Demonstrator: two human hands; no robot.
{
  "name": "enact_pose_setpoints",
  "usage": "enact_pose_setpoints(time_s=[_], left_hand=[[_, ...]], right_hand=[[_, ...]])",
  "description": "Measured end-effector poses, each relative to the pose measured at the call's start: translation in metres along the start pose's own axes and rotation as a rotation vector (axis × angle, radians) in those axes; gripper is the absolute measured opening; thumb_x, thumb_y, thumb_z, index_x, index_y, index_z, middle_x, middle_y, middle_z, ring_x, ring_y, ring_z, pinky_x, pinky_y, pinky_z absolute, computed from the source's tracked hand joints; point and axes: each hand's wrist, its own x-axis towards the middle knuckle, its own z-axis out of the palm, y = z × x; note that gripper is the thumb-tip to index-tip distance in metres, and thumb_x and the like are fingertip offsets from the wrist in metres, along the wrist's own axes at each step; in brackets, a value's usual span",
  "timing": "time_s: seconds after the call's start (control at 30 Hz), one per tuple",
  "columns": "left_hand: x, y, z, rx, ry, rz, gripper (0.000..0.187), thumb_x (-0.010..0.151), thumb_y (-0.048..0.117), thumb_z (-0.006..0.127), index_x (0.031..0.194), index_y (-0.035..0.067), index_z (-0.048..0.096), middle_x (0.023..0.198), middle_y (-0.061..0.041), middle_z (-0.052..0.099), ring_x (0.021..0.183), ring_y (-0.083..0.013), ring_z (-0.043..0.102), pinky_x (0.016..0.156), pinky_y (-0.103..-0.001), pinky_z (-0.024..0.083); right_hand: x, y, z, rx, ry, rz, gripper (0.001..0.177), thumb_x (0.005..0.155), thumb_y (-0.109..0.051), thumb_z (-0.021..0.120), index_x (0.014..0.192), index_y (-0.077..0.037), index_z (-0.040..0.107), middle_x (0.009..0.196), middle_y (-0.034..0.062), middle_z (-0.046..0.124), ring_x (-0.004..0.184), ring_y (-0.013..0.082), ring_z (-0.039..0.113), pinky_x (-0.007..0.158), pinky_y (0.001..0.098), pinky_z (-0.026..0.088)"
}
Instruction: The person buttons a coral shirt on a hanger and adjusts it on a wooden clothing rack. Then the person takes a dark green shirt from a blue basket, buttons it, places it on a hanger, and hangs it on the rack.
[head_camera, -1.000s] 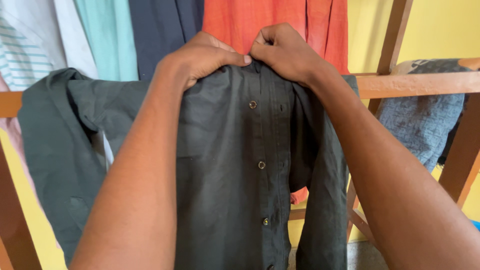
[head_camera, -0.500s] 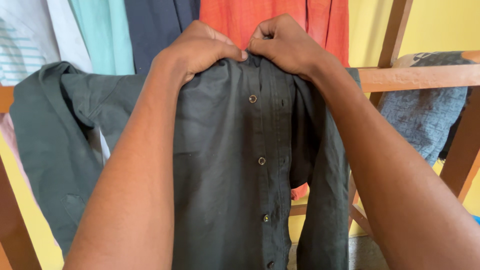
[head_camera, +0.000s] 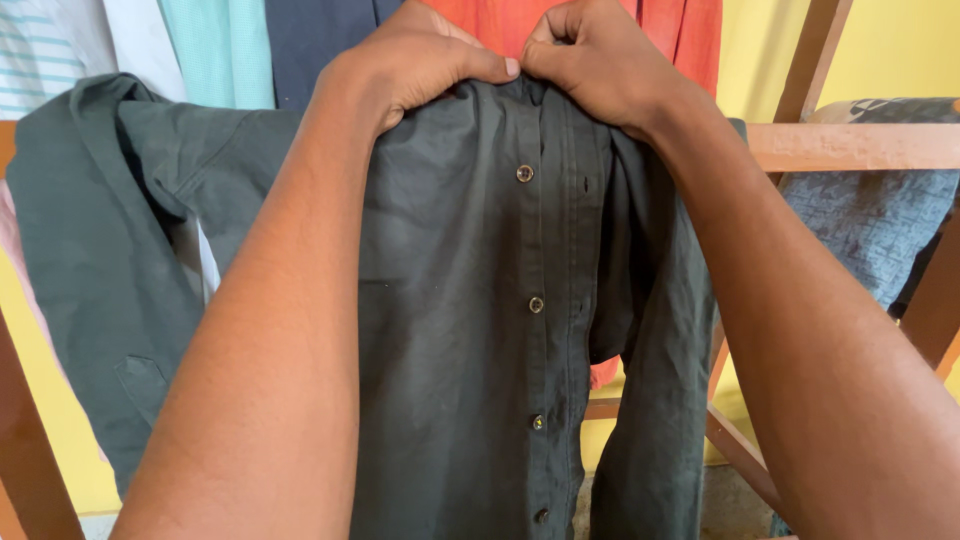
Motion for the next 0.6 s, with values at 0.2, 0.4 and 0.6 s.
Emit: enact_pose_setpoints(time_s=[0.2,0.4,0.6], left_hand=[[-0.010,0.010,0.001,0.081,0.023,-0.082,0.035,0.076,0.036,0.083,0.097,0.009,0.076,0.090,-0.001,0.070,0.083,-0.0114,0.064,0.070,-0.032,0.049],[-0.013,0.011,0.002,0.018,-0.002,-0.039,0.032,0.077,0.034,0.082,0.094,0.007,0.079,0.090,-0.003,0.075,0.082,-0.0122,0.068,0.074,-0.030,0.054],[-0.012,0.008,0.003,-0.030,-0.008,0.006,0.031,0.076,0.033,0.082,0.095,0.008,0.080,0.091,-0.002,0.078,0.084,-0.0104,0.073,0.078,-0.026,0.057]], right_hand=[[-0.001,0.005,0.000,-0.023,0.023,-0.070,0.016,0.097,-0.014,0.066,0.083,-0.005,0.066,0.075,-0.0063,0.061,0.068,0.0020,0.053,0.061,0.0241,0.045],[-0.002,0.004,0.000,-0.054,0.043,-0.059,0.020,0.097,-0.017,0.066,0.079,-0.006,0.064,0.071,-0.0074,0.059,0.065,0.0015,0.050,0.058,0.0249,0.043],[0.000,0.006,0.000,-0.121,0.064,-0.120,0.025,0.094,-0.017,0.065,0.073,-0.005,0.058,0.066,-0.0049,0.051,0.060,0.0044,0.045,0.055,0.0292,0.037]])
